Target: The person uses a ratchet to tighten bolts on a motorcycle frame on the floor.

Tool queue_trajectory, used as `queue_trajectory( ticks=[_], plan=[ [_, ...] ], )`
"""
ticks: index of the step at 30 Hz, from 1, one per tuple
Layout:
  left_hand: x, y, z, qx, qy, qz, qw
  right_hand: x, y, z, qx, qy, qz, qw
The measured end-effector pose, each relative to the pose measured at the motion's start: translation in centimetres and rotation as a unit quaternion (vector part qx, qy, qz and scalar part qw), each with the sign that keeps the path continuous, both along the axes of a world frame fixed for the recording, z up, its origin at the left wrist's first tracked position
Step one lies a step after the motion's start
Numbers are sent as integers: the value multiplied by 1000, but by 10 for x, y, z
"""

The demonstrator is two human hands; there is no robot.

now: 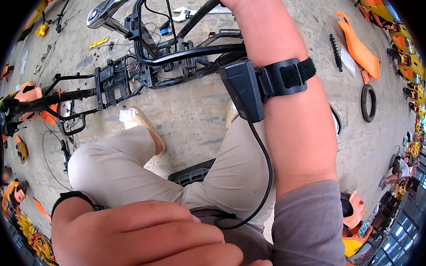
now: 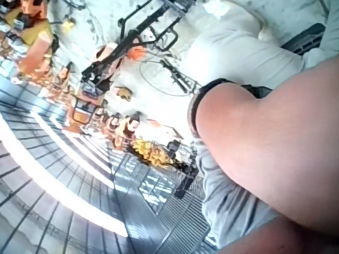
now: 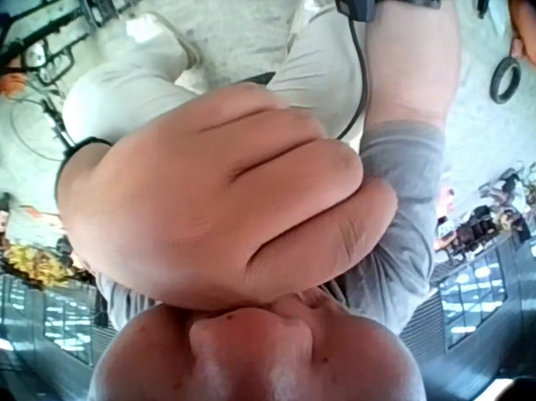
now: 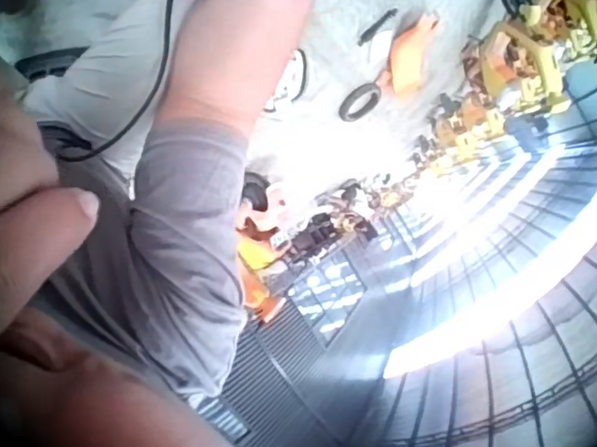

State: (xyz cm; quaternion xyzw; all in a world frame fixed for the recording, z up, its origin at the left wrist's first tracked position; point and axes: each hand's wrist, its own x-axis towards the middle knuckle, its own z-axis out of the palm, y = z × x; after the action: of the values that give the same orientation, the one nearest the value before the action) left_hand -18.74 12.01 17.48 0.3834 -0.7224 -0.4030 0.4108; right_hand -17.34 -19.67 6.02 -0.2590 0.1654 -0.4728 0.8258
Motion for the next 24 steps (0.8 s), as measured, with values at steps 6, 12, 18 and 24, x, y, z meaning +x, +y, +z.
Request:
queue_trajectory(
  ticks=[6, 12, 18, 24],
  plan=[
    [0, -10, 6, 16, -28, -25, 999, 0, 2, 1, 14, 16, -8, 1000],
    [9, -21, 22, 79, -77, -35, 993, -3, 8, 3, 14, 31, -10, 999],
    [42, -43, 0, 200, -103, 83, 971, -4, 5, 3, 17, 8, 9, 1000],
    [47, -48, -42, 182, -86, 135, 970, -1, 3, -1, 16, -8, 16, 1000]
  ],
)
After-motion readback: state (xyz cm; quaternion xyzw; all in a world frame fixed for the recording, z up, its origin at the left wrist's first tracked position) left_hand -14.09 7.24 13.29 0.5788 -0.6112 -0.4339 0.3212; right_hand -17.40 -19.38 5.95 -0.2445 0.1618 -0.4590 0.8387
